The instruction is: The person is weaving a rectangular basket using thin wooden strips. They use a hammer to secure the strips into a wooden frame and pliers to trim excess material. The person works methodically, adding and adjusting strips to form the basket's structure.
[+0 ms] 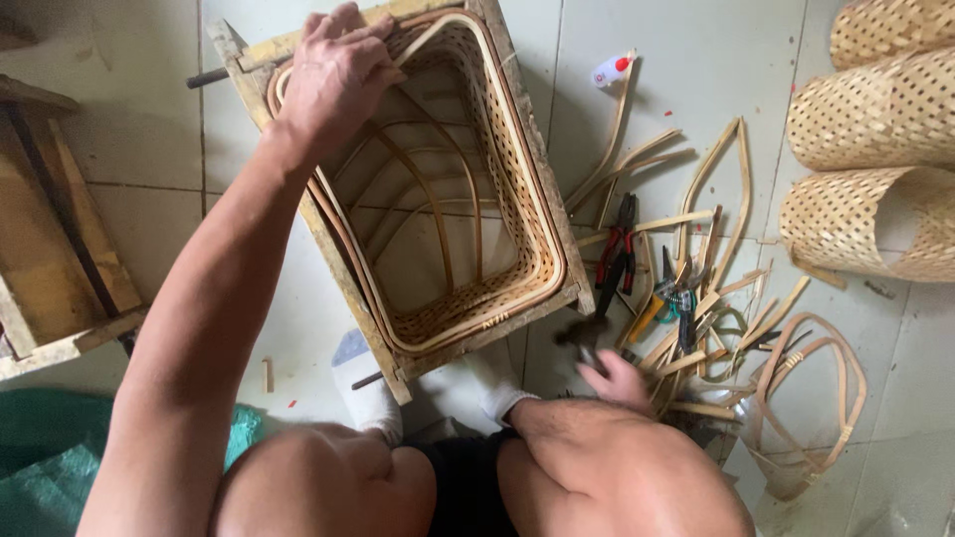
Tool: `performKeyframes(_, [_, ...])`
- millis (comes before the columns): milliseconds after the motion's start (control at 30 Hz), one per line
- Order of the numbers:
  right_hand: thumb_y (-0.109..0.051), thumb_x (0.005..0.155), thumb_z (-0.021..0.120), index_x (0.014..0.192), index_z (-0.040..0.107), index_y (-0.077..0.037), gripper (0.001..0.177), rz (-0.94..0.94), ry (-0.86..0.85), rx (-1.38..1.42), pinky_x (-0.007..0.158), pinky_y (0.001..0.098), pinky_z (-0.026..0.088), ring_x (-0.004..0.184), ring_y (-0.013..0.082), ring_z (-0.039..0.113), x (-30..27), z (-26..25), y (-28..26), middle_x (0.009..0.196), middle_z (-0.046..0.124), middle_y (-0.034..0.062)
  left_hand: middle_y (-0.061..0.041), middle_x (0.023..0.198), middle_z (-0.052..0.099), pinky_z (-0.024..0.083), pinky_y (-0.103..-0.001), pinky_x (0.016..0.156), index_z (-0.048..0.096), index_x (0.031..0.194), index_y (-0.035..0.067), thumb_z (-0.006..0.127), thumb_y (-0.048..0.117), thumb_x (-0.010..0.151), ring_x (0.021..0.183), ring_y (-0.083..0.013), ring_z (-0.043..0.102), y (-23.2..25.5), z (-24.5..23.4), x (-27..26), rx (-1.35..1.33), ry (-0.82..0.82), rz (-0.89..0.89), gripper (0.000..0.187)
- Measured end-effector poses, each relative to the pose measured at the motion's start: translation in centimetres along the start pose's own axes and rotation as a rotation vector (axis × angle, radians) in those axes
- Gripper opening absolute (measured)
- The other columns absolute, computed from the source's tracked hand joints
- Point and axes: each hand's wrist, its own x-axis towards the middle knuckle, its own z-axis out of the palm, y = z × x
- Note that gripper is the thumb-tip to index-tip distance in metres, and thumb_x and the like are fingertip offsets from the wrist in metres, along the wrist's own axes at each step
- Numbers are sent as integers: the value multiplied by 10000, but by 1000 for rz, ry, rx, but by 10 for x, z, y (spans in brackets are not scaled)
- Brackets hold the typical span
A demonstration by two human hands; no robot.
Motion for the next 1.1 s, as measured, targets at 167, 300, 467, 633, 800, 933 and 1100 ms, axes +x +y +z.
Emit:
performKeyframes(167, [-183, 888, 715, 1247, 607, -103, 383, 38, 38, 295, 605, 325, 535, 699, 162, 675, -62, -102, -96, 841, 744, 95, -64, 1311, 740, 410, -450, 1111, 715, 831, 65, 818, 174, 950, 1283, -259, 615, -7, 9, -7, 61, 115, 88, 192])
performKeyframes(300, [-345, 983, 640, 1407, 568, -184, 459, -31, -44, -233, 564, 456, 553, 631, 333, 683, -43, -164, -232, 782, 731, 198, -82, 1347, 735, 409, -458, 1059, 726, 869, 59, 823, 188, 918, 1271, -286, 616, -8, 10, -3, 54, 134, 86, 168])
performKeyframes(467, [-429, 1012, 530, 1391, 587, -253, 421, -196, -195, -673, 653, 538, 539, 706, 437, 690, -15, -181, -352, 795, 712, 217, -73, 1381, 739, 420, -448, 1015, 729, 890, 51, 821, 203, 944, 1145, -260, 622, -5, 8, -2, 10, 84, 39, 186])
performKeyframes(633, [-387, 1026, 507, 1270, 599, -144, 356, -399, -290, -817, 685, 524, 541, 710, 417, 696, 5, -166, -375, 745, 702, 225, -60, 1290, 735, 430, -424, 1088, 736, 901, 88, 801, 166, 925, 1209, -231, 617, -1, 6, -3, 136, 156, 125, 104])
performKeyframes(800, [-382, 1012, 523, 1183, 634, -118, 333, -470, -335, -845, 693, 547, 544, 733, 420, 684, 23, -164, -374, 743, 703, 204, -46, 1058, 749, 427, -447, 965, 769, 1050, 28, 801, 158, 974, 1120, -241, 610, 0, 0, 2, 68, 70, 36, 154])
performKeyframes(933, [-378, 1018, 524, 1227, 642, -142, 337, -418, -339, -809, 696, 539, 552, 722, 409, 685, 22, -164, -367, 748, 703, 196, -24, 1180, 775, 421, -460, 969, 766, 899, 103, 816, 212, 892, 1093, -253, 601, 2, 3, 2, 113, 100, 76, 121])
performKeyframes(1100, [-364, 1000, 526, 1414, 571, -196, 450, -217, -396, -443, 610, 418, 568, 561, 250, 670, 12, -130, -353, 649, 708, 144, -41, 1324, 737, 411, -443, 1060, 727, 925, 73, 772, 163, 940, 1200, -276, 599, 2, 5, -6, -14, 140, 29, 102])
